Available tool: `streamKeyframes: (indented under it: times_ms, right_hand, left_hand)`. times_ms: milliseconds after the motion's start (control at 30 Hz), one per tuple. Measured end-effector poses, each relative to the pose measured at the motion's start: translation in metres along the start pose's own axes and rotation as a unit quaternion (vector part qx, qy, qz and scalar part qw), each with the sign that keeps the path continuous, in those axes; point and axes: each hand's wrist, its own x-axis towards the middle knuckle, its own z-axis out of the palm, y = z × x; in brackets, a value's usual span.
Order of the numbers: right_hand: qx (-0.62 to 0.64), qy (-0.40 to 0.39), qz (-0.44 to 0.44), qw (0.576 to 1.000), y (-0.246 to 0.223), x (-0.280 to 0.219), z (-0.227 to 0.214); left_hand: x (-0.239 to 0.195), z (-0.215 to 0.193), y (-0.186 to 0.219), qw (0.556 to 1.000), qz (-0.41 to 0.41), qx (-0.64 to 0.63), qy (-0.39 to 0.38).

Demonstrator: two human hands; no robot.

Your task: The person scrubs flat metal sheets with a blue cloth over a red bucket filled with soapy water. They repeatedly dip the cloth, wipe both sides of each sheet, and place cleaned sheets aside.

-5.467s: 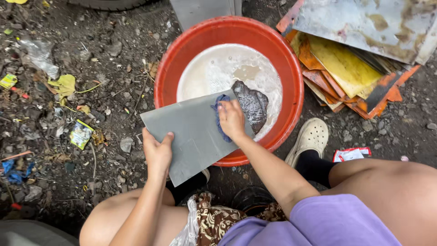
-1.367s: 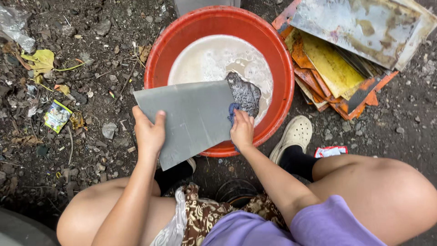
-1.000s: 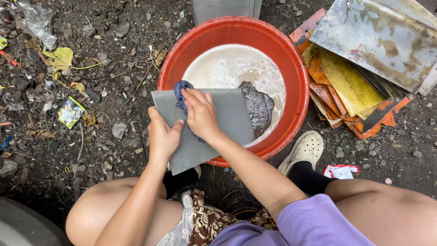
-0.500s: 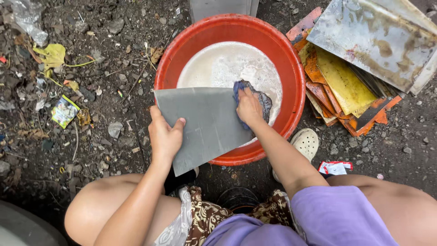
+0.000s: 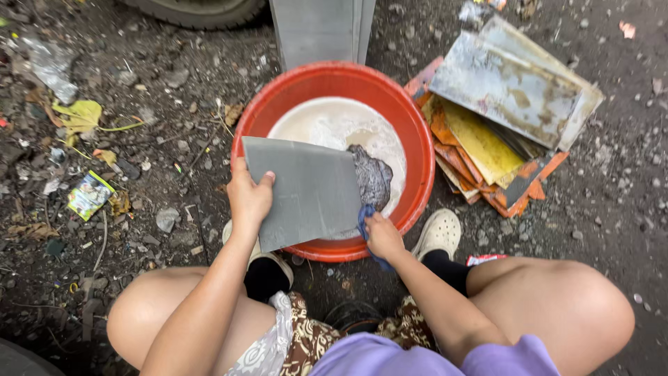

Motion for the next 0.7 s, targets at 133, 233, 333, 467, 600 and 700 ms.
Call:
streamKeyframes:
  times_ms: [133,233,333,467,600,700]
  right_hand:
    - [0.035,-0.016,0.019,0.999,0.015,0.009,-0.012]
    - [0.092,0.091,0.012,0.991,0.018,0.023,-0.024]
    - [0.15,0.169,-0.022,0.974,0.004,0.053,-0.056]
    - [0.131,0.188,-0.111,0.967,-0.037,0.112,-0.143]
    - [0.102,0.242,-0.269,0.926,-0.076,0.164,-0.239]
    - [0.047,0.213,-0.291,0.932,-0.096,0.197,-0.29]
  left_hand:
    - [0.015,-0.009,0.03,0.997,0.051,0.026,-0.042]
    - [0.037,-0.024,0.06,0.981,0.149,0.076,-0.104]
    - [0.064,-0.039,0.095,0.929,0.316,0.128,-0.141]
    - [0.106,-0.025,0.137,0.832,0.495,0.219,-0.12]
    - [0.154,0.005,0.159,0.77,0.572,0.269,-0.086]
    - [0.198,0.024,0.165,0.75,0.588,0.297,-0.066]
